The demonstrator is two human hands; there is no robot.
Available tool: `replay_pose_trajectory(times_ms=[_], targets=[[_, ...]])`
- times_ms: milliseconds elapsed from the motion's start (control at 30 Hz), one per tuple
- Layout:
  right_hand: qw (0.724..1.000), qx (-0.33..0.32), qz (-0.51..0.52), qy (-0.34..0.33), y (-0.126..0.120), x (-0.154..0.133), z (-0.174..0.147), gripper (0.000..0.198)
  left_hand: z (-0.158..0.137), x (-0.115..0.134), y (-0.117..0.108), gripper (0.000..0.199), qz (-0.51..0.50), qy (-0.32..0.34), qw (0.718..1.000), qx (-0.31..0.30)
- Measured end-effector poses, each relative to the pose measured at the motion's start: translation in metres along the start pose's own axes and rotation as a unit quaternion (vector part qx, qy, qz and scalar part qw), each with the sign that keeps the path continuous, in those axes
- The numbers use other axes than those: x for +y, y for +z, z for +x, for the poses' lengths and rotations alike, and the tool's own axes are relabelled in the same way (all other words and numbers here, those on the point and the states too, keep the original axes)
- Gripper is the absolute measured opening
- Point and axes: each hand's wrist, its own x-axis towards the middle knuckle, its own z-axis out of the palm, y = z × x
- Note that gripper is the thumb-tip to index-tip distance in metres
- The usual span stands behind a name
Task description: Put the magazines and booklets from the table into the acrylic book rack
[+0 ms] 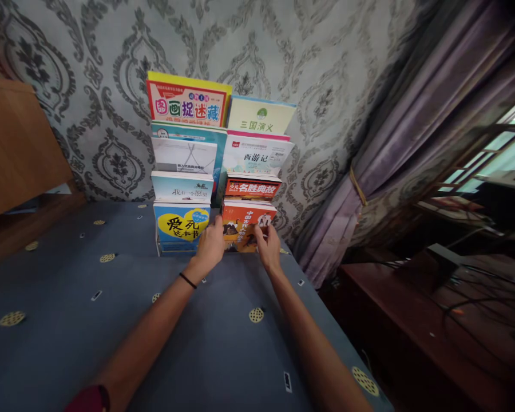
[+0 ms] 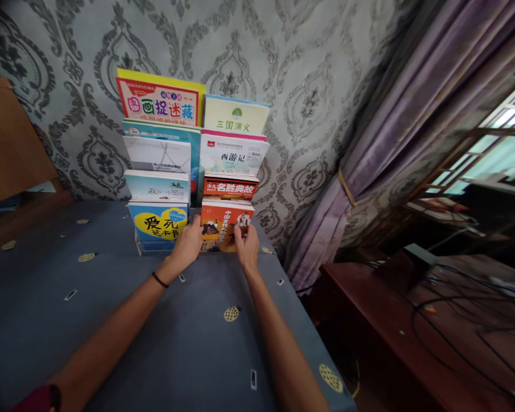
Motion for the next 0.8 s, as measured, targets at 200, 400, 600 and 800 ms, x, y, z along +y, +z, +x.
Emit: replay_pose_trajectory(times_ms=[200,400,600,800], targets=[[1.0,-0.002,-0.017,-0.003,0.001,0.006,-0.003,0.04,-0.004,0.005,-0.004,0.034,0.052,-0.002,0.999,-0.003],[1.0,0.001,-0.009,-0.007,0.002,0.008,-0.007,0.042,-0.008,0.009,-0.011,0.04,0.062,-0.005,0.998,-0.023],[1.0,0.021,0.02,-0.008,0.004,0.008,-0.009,0.05,-0.007,0.005,-0.013,0.048,0.027,0.001,0.999,-0.034],[0.998,0.038,0.04,-0.001,0.001,0.011,-0.016,0.056,-0.013,0.004,-0.014,0.052,0.062,0.016,0.998,-0.022]])
